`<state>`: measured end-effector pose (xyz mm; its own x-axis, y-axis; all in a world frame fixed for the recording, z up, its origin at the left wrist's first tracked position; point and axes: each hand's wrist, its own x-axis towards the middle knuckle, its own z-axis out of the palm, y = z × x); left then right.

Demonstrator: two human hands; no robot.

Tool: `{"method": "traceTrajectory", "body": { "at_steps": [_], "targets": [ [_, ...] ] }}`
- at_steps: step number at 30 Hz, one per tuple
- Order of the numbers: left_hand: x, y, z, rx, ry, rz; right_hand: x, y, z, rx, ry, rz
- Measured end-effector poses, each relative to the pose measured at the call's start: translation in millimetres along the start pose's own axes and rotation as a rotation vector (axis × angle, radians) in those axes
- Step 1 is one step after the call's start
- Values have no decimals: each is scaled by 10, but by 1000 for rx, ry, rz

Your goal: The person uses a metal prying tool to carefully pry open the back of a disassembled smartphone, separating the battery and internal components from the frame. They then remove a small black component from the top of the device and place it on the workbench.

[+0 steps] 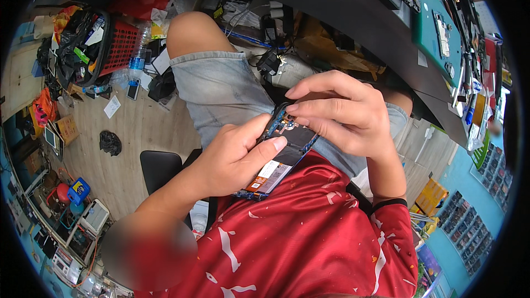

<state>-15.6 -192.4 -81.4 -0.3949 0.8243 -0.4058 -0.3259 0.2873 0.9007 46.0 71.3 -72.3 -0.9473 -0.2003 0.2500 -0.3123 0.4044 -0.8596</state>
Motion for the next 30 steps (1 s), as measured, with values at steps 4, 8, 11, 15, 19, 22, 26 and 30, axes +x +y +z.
{"method": "traceTrajectory", "body": {
  "at_steps": [4, 8, 11, 15, 19, 22, 26, 30],
  "targets": [
    [-4, 34, -27, 12, -27, -35, -22, -3, 54, 6, 49, 6],
    [-6, 13, -27, 38, -24, -33, -36, -31, 79, 50, 83, 82],
    [-6, -19, -13, 21, -12, -6, -45, -38, 81, 81, 69, 140],
    [-4, -1, -22, 52, -13, 5, -76, -74, 113, 166, 92, 246],
    [-5, 4, -27, 82, -11, 18, -88, -120, 121, 171, 100, 305],
    [-3, 11, -19, 62, 3, 33, -120, -146, 156, 222, 128, 352],
    [3, -32, -8, 116, 18, 47, -128, -188, 212, 268, 127, 382],
    [-4, -53, -5, 139, 8, 36, -120, -187, 219, 195, 90, 374]
  ]
}}
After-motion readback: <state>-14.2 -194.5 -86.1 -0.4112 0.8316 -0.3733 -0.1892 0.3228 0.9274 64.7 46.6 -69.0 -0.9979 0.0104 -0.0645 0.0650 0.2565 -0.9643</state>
